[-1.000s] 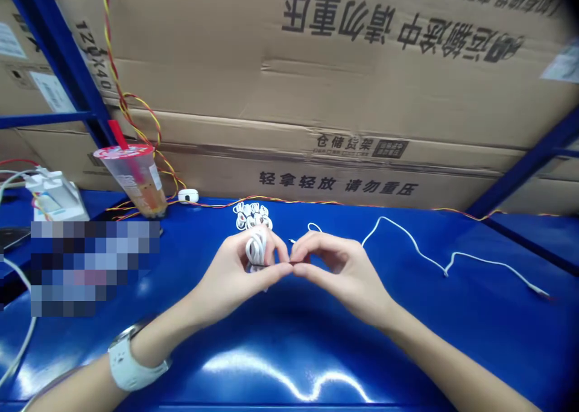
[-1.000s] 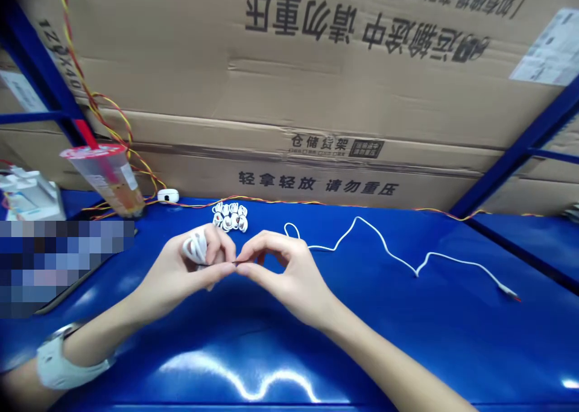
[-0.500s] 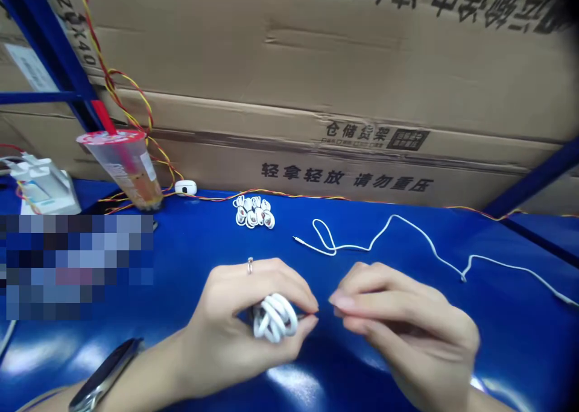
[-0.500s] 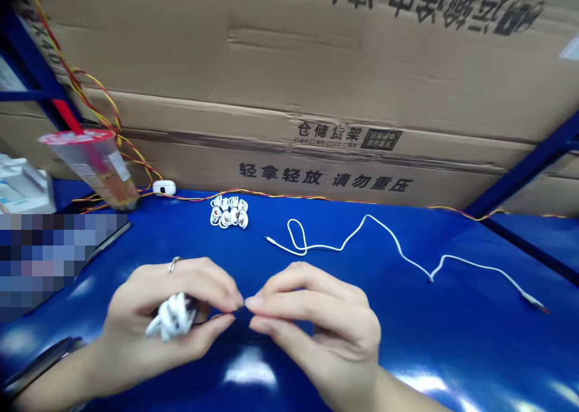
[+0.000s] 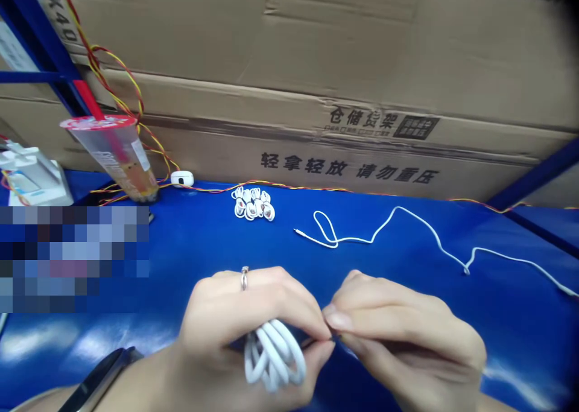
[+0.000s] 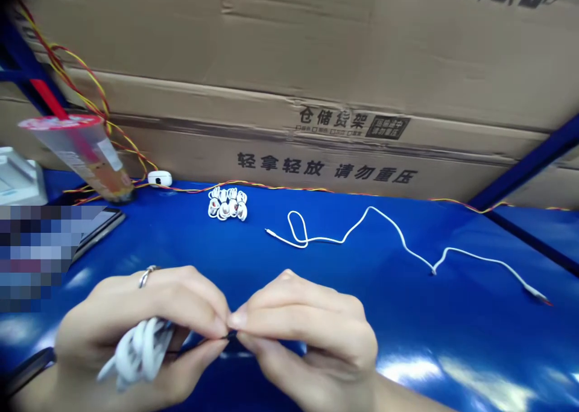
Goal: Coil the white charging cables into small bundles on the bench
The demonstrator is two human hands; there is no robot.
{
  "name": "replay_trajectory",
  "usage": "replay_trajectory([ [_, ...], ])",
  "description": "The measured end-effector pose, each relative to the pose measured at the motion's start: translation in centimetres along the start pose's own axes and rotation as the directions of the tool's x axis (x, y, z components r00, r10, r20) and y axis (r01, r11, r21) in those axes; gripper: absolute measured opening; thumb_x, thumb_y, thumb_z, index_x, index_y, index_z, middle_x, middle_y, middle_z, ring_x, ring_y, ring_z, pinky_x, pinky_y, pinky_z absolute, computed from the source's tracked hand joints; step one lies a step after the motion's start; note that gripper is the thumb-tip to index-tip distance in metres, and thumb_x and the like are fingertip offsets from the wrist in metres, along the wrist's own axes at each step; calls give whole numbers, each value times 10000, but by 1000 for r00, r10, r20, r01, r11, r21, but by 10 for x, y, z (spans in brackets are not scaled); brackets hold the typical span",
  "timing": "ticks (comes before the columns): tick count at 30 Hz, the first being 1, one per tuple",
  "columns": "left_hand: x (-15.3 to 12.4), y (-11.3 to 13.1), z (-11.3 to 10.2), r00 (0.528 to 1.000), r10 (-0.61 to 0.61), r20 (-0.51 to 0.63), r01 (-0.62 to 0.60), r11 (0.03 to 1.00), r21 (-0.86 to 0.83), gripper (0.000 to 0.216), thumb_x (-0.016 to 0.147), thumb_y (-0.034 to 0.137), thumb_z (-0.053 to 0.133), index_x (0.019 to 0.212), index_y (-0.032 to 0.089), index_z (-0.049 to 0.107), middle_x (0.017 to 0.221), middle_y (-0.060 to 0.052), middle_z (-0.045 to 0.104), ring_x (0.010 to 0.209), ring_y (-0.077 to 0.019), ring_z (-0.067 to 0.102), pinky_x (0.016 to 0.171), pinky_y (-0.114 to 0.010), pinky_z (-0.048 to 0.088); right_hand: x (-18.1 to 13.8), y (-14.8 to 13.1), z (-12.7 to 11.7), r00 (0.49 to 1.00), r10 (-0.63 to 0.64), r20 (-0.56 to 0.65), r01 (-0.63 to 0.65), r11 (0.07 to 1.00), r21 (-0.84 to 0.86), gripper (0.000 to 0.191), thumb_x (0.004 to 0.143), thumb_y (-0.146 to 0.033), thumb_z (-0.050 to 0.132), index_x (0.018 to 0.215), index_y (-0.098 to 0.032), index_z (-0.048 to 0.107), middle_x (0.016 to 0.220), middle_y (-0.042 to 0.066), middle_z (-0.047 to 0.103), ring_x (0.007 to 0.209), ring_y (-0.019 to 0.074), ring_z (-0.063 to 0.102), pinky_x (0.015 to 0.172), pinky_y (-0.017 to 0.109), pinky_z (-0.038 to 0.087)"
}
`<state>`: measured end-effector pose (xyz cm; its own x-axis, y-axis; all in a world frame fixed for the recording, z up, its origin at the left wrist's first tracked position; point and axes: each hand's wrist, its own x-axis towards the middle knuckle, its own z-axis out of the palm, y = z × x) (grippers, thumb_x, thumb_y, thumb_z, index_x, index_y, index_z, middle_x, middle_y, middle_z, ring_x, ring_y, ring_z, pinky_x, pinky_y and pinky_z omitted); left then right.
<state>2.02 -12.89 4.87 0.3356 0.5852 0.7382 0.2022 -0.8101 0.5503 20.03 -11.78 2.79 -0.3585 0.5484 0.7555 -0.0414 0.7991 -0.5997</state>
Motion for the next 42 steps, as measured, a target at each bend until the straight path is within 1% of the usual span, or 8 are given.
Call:
replay_trajectory([
  [8, -1, 0, -1, 999, -49, 8, 49, 999, 17, 155, 683, 47, 658, 755, 180, 624, 655, 5, 687, 550, -78, 618, 525, -132, 491, -1, 0, 1, 1000, 24, 8, -24, 1000, 10, 370, 756, 5, 589, 1031, -207, 715, 777, 61, 706, 663, 166, 657, 562, 275, 550],
  [14, -2, -1, -2, 997, -75, 17, 75, 997, 11, 145, 686, 57, 656, 753, 182, 624, 662, -4, 687, 551, -86, 615, 524, -150, 492, -1, -1, 2, 996, 86, 0, -86, 996, 4, 371, 761, -6, 603, 1020, -243, 720, 769, 49, 695, 637, 152, 639, 552, 266, 541],
  [18, -5, -3, -2, 998, -68, 10, 68, 998, -11, 149, 681, 53, 670, 764, 168, 625, 675, 0, 683, 567, -72, 612, 542, -134, 485, -4, -1, 1, 992, 124, 6, -124, 992, 3, 371, 768, -17, 603, 1017, -265, 721, 768, 42, 687, 635, 148, 632, 548, 262, 532],
  [23, -6, -4, -1, 991, -136, 12, 137, 990, -20, 148, 686, 55, 675, 754, 175, 619, 692, 14, 681, 569, -68, 606, 546, -144, 484, -4, -2, 0, 986, 163, 17, -164, 986, 9, 366, 768, -20, 606, 1010, -269, 724, 757, 35, 672, 628, 132, 616, 545, 245, 517],
  [31, -9, -4, -1, 983, -185, 17, 186, 983, -14, 106, 704, 88, 668, 714, 177, 610, 684, 18, 675, 558, -71, 598, 539, -156, 479, -1, -4, 1, 983, 184, 20, -184, 983, 5, 345, 774, -45, 618, 996, -284, 733, 740, 27, 672, 610, 123, 608, 523, 222, 504],
  [35, -9, -4, -1, 982, -186, 24, 187, 982, -20, 82, 717, 109, 663, 722, 176, 616, 694, 5, 679, 567, -80, 603, 539, -164, 482, 0, -4, 0, 983, 184, 26, -184, 983, 2, 342, 779, -48, 617, 998, -283, 733, 741, 28, 673, 612, 121, 610, 527, 219, 505],
  [39, -7, -4, -1, 989, -145, 18, 146, 988, -50, 129, 693, 62, 665, 746, 171, 621, 679, 12, 677, 563, -74, 602, 534, -153, 481, 1, -4, 1, 980, 199, 28, -200, 979, 38, 327, 782, -63, 621, 992, -285, 736, 727, 28, 671, 608, 129, 609, 517, 226, 504],
  [42, -5, -3, -2, 990, -136, 20, 137, 989, -63, 128, 692, 67, 672, 739, 173, 617, 664, 10, 675, 549, -75, 600, 532, -154, 484, 1, -4, 1, 975, 221, 27, -222, 972, 70, 302, 777, -74, 636, 965, -285, 741, 715, 24, 665, 608, 127, 606, 522, 227, 502],
])
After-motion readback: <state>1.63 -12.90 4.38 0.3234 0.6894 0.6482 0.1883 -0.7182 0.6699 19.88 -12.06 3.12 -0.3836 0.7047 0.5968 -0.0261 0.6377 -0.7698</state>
